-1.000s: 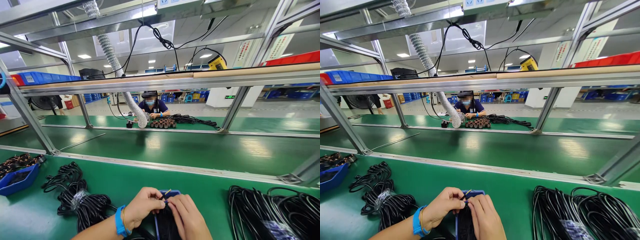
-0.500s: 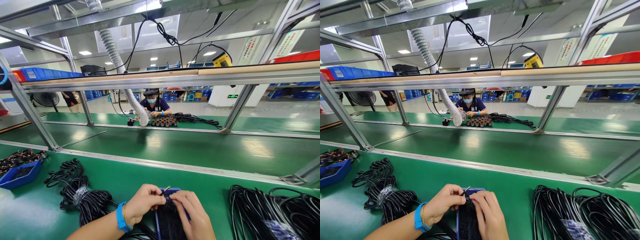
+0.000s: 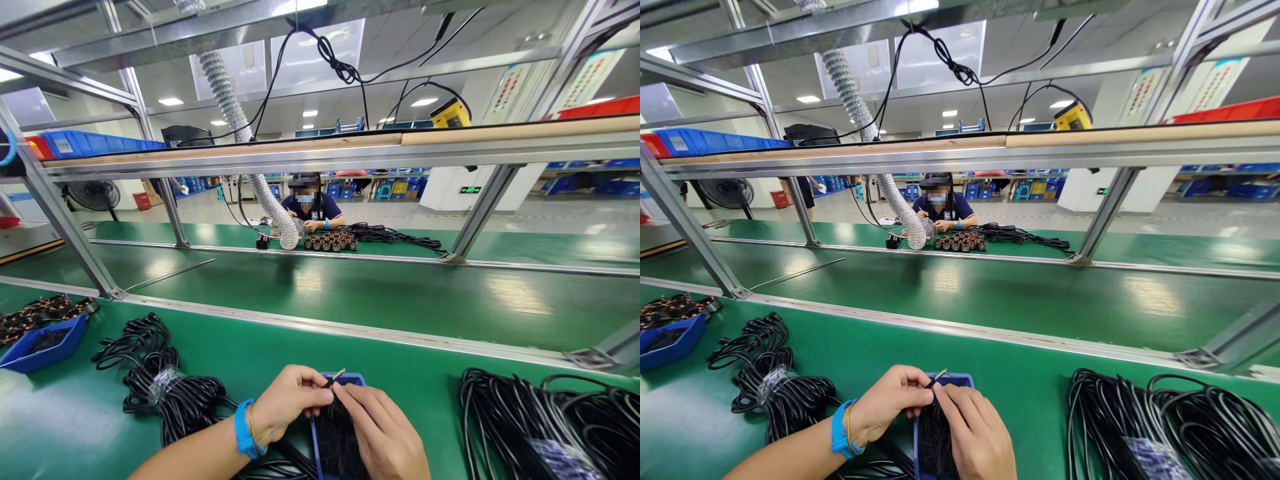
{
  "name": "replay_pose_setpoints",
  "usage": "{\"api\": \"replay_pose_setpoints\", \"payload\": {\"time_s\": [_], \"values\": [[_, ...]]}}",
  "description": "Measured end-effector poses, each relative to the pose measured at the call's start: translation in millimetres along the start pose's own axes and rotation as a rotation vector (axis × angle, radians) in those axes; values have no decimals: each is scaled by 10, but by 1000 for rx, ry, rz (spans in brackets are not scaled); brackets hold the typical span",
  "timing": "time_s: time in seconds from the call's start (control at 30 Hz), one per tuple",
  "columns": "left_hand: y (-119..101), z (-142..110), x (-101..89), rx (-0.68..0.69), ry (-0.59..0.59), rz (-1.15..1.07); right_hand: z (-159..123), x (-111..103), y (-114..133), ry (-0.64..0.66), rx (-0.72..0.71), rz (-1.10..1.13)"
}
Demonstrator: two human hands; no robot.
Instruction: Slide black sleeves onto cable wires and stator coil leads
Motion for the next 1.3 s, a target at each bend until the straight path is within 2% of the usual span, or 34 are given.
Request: {"api": "replay_pose_setpoints", "payload": {"time_s": [0.17, 0.37, 0.57, 0.73, 0.93, 1.1, 1.3], "values": [[-40, -15, 5, 12, 18, 28, 51, -32, -47, -78, 188, 118], [-61, -22, 0, 7, 27, 39, 36, -19, -102, -21, 113, 145], [-61, -29, 16, -11, 53, 58, 45, -83, -140, -60, 248, 222], [-70, -44, 34, -3, 64, 67, 98, -43, -75, -41, 242, 326], [-75, -45, 37, -16, 63, 75, 36, -9, -84, -114, 296, 286], [-66, -45, 31, -14, 75, 72, 32, 31, -40, -124, 305, 290], [-7, -1, -15, -8, 89, -11, -6, 87, -28, -87, 378, 387]]}}
Point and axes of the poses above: each hand's wrist, its own z-axis towards the middle knuckle, its own x-axis out of the palm, y = z × x, the point moved 3 cm from there along z, towards the middle knuckle, and after that the axes turned 2 degrees about -z, right-handed, at the moved point
